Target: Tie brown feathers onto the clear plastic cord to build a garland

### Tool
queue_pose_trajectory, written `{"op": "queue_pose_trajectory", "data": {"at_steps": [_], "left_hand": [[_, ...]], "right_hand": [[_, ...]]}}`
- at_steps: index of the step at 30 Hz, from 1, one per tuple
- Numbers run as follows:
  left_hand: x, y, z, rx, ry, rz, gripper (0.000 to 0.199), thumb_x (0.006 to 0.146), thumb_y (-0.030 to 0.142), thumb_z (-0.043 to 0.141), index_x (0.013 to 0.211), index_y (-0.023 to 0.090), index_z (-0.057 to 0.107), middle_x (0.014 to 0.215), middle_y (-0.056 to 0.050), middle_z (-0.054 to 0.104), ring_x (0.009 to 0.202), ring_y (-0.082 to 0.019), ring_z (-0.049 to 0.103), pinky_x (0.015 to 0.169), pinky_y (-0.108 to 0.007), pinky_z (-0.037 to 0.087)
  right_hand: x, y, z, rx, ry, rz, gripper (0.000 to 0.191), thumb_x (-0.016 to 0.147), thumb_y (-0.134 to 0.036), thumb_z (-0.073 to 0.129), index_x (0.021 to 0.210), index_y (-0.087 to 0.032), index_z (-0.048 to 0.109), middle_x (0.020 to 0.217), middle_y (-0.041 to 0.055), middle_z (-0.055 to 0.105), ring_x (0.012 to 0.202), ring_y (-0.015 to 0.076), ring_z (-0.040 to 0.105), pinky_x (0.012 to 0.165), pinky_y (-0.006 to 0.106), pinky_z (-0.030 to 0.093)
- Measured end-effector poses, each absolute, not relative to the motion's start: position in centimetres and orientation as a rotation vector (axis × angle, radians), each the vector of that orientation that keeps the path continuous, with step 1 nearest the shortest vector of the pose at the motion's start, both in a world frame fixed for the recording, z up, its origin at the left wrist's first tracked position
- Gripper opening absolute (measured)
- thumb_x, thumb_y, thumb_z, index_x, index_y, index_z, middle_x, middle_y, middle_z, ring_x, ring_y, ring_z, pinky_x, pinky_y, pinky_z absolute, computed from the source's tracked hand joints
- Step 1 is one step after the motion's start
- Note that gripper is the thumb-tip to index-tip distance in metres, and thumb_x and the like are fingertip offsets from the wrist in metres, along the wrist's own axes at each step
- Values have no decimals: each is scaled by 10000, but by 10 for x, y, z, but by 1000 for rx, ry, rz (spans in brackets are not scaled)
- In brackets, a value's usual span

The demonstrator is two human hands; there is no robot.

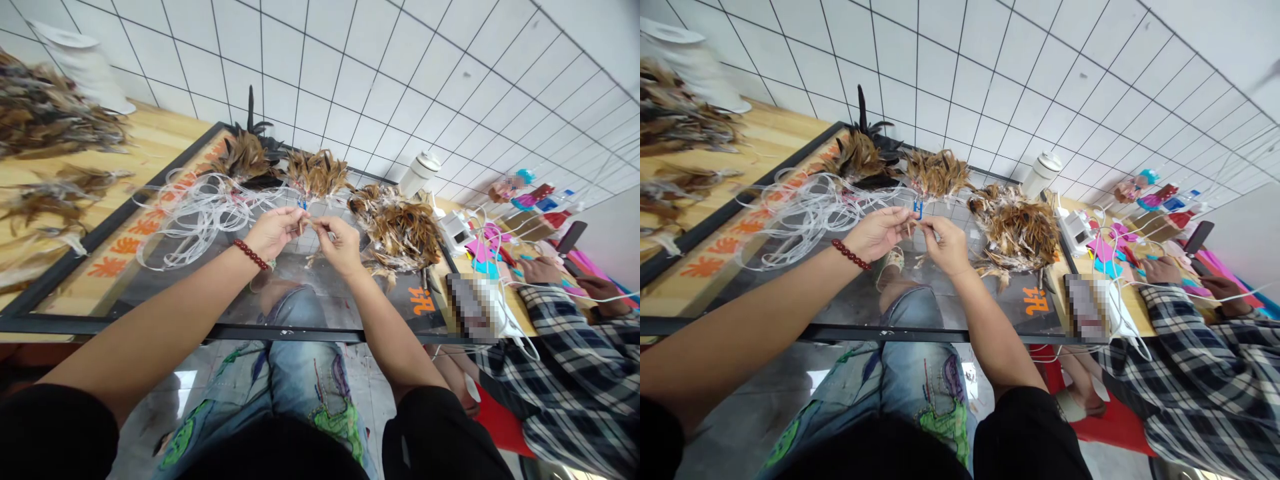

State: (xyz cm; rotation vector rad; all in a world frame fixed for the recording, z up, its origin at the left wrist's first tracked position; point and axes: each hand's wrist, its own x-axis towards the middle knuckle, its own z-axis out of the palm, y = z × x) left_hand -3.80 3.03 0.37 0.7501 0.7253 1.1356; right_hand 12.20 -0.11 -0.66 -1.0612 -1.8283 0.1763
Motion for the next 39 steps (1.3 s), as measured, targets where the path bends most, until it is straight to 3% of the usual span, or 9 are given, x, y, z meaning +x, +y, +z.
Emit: {"op": "queue_pose_trajectory", "data": {"at_steps": [3, 6, 9, 12, 18, 23, 29, 34, 39], "left_hand": [[-39, 33, 5, 722, 740, 1237, 55, 742, 151, 681, 746, 106, 649, 771, -54, 675, 660, -99, 603, 641, -220, 475], [-39, 33, 7, 698, 763, 1267, 50, 740, 138, 674, 734, 115, 630, 652, -18, 631, 617, -95, 594, 639, -222, 481], [-39, 32, 7, 704, 794, 1255, 53, 729, 133, 677, 730, 117, 626, 608, -8, 608, 586, -96, 583, 618, -225, 477], [-38, 32, 5, 732, 834, 1241, 72, 708, 156, 694, 720, 116, 635, 617, -20, 619, 599, -106, 590, 597, -225, 464], [-34, 31, 1, 898, 887, 1261, 177, 597, 236, 789, 693, 123, 692, 634, -31, 653, 588, -98, 560, 606, -235, 443], [-30, 25, 0, 949, 827, 1198, 327, 481, 321, 857, 712, 127, 731, 701, -46, 681, 665, -114, 580, 701, -272, 461], [-30, 23, 0, 952, 819, 1150, 393, 430, 372, 878, 715, 137, 743, 739, -63, 697, 731, -146, 600, 722, -289, 471], [-31, 21, 2, 961, 729, 1067, 320, 517, 311, 860, 747, 127, 734, 739, -66, 693, 724, -139, 606, 699, -274, 468], [-33, 22, 7, 835, 665, 1127, 139, 667, 203, 771, 718, 112, 679, 744, -57, 675, 691, -119, 616, 675, -245, 479]], "right_hand": [[139, 1, 3, -1112, -2028, 189, 142, 839, -193, 528, 839, -194, 669, 874, 50, 678, 856, 166, 615, 820, 299, 468], [149, 1, 10, -1031, -2220, 332, 75, 770, -208, 624, 815, -191, 682, 904, 44, 674, 889, 170, 601, 865, 312, 446], [149, 0, 11, -1050, -2340, 418, 121, 701, -247, 705, 810, -195, 698, 936, 41, 658, 926, 181, 581, 895, 332, 421], [147, 0, 10, -1132, -2341, 489, 28, 712, -195, 661, 724, -190, 687, 884, 34, 654, 895, 172, 575, 889, 333, 404], [133, 7, 1, -1130, -1640, 936, 171, 735, -349, 663, 776, -187, 625, 696, -12, 643, 640, 113, 553, 650, 252, 425], [114, 11, -11, -991, -1193, 1124, 350, 587, -392, 790, 764, -206, 552, 600, -54, 616, 570, 93, 564, 597, 222, 435], [110, 10, -8, -963, -1051, 1147, 441, 511, -403, 829, 718, -216, 488, 564, -71, 598, 542, 86, 577, 572, 210, 466], [110, 8, -4, -1005, -1049, 1236, 481, 483, -417, 837, 718, -218, 469, 524, -81, 576, 523, 91, 579, 521, 199, 447], [124, 6, 0, -1105, -1448, 1142, 321, 583, -375, 789, 745, -184, 587, 631, -36, 628, 607, 102, 581, 597, 230, 455]]}}
